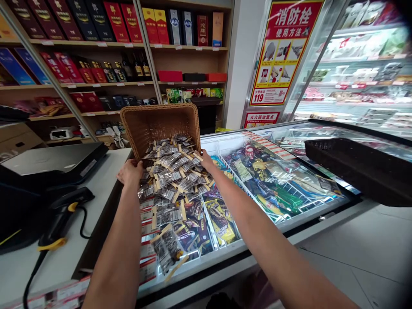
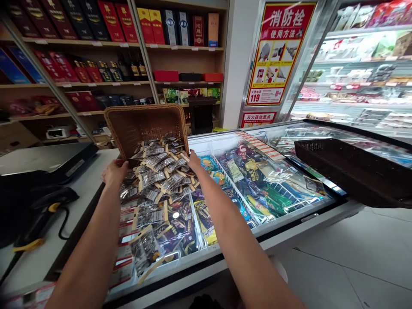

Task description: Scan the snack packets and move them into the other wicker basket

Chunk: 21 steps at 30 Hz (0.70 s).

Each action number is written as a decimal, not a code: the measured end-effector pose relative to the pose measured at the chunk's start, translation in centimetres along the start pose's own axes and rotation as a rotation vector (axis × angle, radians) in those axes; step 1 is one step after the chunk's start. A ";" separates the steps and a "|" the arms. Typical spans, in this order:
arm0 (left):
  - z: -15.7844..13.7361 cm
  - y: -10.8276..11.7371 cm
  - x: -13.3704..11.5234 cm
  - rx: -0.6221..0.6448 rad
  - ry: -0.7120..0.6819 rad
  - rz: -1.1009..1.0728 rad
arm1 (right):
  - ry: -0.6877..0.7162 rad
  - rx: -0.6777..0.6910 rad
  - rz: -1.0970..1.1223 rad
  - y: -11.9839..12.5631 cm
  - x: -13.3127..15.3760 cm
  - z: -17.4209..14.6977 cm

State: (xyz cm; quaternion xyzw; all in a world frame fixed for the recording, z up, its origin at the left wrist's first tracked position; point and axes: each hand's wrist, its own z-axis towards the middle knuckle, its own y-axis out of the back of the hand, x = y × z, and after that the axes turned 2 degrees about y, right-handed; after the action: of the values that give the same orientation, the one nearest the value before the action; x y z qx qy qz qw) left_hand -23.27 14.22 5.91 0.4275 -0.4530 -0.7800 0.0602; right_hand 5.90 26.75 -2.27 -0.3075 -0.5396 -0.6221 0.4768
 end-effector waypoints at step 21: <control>-6.4 15.3 13.8 -0.086 0.390 0.146 | 0.090 -0.249 -0.278 6.3 1.1 -7.6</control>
State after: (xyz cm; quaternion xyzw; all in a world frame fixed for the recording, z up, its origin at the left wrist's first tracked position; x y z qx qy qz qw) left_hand -31.78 -5.52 7.67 0.5336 -0.4289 -0.6946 0.2212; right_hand 12.31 19.34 -0.68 -0.2583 -0.4739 -0.7571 0.3682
